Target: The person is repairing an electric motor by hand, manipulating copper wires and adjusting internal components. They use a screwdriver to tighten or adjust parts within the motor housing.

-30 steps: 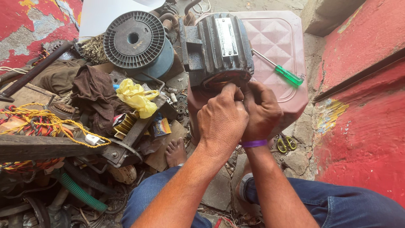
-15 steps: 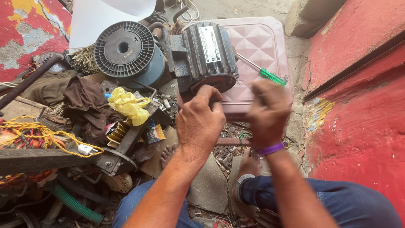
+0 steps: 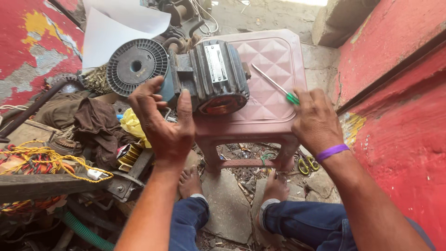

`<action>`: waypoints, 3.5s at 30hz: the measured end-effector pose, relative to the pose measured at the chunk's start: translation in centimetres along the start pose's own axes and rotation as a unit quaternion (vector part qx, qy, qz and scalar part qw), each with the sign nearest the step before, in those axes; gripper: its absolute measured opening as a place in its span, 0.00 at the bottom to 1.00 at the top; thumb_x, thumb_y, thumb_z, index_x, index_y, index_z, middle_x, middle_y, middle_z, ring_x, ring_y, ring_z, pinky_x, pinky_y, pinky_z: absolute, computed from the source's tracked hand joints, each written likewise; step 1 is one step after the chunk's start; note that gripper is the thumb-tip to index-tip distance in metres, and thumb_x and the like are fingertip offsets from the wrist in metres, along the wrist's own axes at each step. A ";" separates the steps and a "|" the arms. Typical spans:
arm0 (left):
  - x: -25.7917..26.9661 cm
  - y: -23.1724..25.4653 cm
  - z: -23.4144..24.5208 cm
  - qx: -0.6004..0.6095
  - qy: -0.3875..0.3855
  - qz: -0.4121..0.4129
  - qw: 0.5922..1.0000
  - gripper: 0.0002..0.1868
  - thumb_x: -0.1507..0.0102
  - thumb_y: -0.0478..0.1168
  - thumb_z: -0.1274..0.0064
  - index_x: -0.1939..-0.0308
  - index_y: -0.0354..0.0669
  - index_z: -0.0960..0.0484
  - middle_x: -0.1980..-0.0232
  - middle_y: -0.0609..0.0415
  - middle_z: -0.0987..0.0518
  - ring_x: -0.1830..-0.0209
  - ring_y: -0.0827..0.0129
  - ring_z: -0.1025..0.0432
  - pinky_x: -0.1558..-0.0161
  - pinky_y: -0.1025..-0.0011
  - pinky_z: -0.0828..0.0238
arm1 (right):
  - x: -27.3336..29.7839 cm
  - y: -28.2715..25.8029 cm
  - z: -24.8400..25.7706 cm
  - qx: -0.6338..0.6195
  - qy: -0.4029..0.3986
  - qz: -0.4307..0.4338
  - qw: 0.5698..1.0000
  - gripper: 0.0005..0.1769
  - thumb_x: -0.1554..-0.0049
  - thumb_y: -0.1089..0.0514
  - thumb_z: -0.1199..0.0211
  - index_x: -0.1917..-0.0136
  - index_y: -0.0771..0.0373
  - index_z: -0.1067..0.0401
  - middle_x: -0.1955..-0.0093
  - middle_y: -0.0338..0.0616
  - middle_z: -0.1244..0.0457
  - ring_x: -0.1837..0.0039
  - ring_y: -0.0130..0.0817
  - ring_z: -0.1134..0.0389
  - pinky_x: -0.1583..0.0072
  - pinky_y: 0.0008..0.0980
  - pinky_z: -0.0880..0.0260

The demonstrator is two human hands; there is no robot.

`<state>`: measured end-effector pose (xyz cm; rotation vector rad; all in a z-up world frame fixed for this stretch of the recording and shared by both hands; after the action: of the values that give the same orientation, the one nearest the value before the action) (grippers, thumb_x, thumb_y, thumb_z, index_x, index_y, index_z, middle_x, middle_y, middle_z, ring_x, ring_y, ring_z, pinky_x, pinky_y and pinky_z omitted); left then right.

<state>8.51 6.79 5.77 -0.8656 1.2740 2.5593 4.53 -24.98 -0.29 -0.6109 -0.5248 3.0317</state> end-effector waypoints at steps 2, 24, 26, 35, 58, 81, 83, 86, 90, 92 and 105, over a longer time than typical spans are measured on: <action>-0.3 -1.4 -0.2 0.024 -0.011 -0.025 0.999 0.34 0.29 0.57 0.42 0.28 0.46 0.37 0.32 0.48 0.34 0.37 0.64 0.35 0.38 0.66 0.32 | -0.3 2.4 -0.7 -0.089 -0.032 -0.078 0.993 0.18 0.40 0.63 0.43 0.38 0.64 0.23 0.48 0.58 0.33 0.47 0.54 0.32 0.45 0.47 0.32; -5.3 -4.5 -7.7 0.299 -0.094 0.040 0.949 0.37 0.30 0.47 0.58 0.19 0.37 0.44 0.16 0.41 0.43 0.15 0.52 0.47 0.17 0.58 0.54 | -9.4 -4.3 -10.1 -0.641 -0.170 -0.112 0.740 0.21 0.37 0.53 0.39 0.41 0.65 0.44 0.24 0.58 0.42 0.26 0.42 0.43 0.25 0.42 0.43; -5.5 -4.2 -7.7 0.278 -0.086 0.049 0.956 0.36 0.30 0.47 0.58 0.19 0.37 0.44 0.17 0.39 0.41 0.16 0.51 0.45 0.18 0.59 0.52 | -10.0 -4.5 -9.5 -0.629 -0.161 -0.112 0.752 0.19 0.37 0.52 0.41 0.39 0.62 0.43 0.23 0.57 0.44 0.25 0.40 0.41 0.26 0.40 0.41; -3.4 -1.7 -8.6 0.272 0.019 0.158 0.949 0.40 0.28 0.47 0.58 0.19 0.41 0.61 0.35 0.34 0.23 0.34 0.52 0.26 0.31 0.59 0.33 | -7.1 -3.9 1.0 -0.356 0.053 -0.165 0.918 0.18 0.36 0.50 0.36 0.54 0.66 0.37 0.45 0.50 0.29 0.48 0.32 0.30 0.45 0.34 0.29; -6.1 -5.5 -9.2 0.220 0.022 0.296 0.929 0.33 0.34 0.52 0.54 0.30 0.41 0.43 0.38 0.35 0.27 0.39 0.54 0.29 0.35 0.61 0.39 | 0.9 -2.1 -2.7 -0.562 -0.095 -0.318 0.758 0.04 0.41 0.62 0.41 0.52 0.62 0.34 0.37 0.56 0.32 0.41 0.37 0.27 0.42 0.34 0.23; -7.0 -6.2 -10.9 0.364 -0.024 0.350 0.863 0.43 0.38 0.52 0.55 0.24 0.41 0.52 0.33 0.41 0.35 0.35 0.56 0.30 0.39 0.60 0.27 | -2.6 -9.3 -2.8 -0.191 0.036 0.137 0.971 0.19 0.45 0.54 0.32 0.48 0.62 0.37 0.55 0.45 0.32 0.32 0.57 0.36 0.34 0.67 0.52; -6.8 -6.1 -10.7 0.363 -0.008 0.347 0.865 0.43 0.37 0.52 0.55 0.24 0.44 0.55 0.32 0.40 0.36 0.35 0.55 0.30 0.38 0.60 0.27 | -2.8 -7.7 -4.5 -0.216 -0.084 0.001 0.973 0.15 0.39 0.53 0.34 0.48 0.62 0.36 0.58 0.48 0.32 0.47 0.51 0.30 0.45 0.55 0.38; -5.8 -5.5 -10.3 0.333 0.014 0.316 0.888 0.40 0.35 0.51 0.58 0.24 0.43 0.53 0.32 0.36 0.35 0.36 0.52 0.29 0.36 0.58 0.27 | -2.8 -7.5 -3.9 -0.272 -0.122 -0.066 0.952 0.14 0.40 0.54 0.33 0.52 0.63 0.35 0.64 0.48 0.31 0.61 0.43 0.27 0.58 0.43 0.31; -3.8 -3.7 -9.4 0.225 0.035 0.210 0.951 0.36 0.30 0.49 0.61 0.23 0.40 0.53 0.31 0.34 0.33 0.36 0.51 0.28 0.34 0.57 0.30 | -2.0 -6.7 -2.8 -0.348 -0.146 -0.183 0.908 0.12 0.45 0.58 0.33 0.56 0.63 0.35 0.65 0.43 0.30 0.62 0.33 0.24 0.59 0.36 0.25; -3.0 -2.6 -9.5 0.221 0.030 0.179 0.958 0.37 0.31 0.48 0.61 0.22 0.40 0.56 0.34 0.34 0.30 0.39 0.51 0.26 0.36 0.56 0.28 | -1.5 -6.0 -2.7 -0.423 -0.158 -0.246 0.858 0.13 0.47 0.61 0.33 0.57 0.63 0.37 0.65 0.42 0.32 0.62 0.30 0.25 0.59 0.35 0.24; 1.4 2.7 -7.4 0.059 -0.106 0.131 0.984 0.69 0.41 0.56 0.34 0.25 0.35 0.80 0.27 0.20 0.57 0.27 0.35 0.46 0.28 0.51 0.43 | 0.4 0.8 -4.7 -0.648 -0.072 -0.366 0.664 0.12 0.42 0.67 0.36 0.56 0.63 0.40 0.46 0.57 0.33 0.42 0.43 0.25 0.42 0.40 0.22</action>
<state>9.50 -0.78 3.39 -0.4133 1.5401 2.6458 6.05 -24.22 -4.82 -0.0014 -2.2409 1.5139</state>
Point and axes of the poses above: each hand's wrist, its own x-axis away from the middle knuckle, its own z-axis out of the back of the hand, y = z × x, the point moved 8 cm from there along -x, towards the middle knuckle
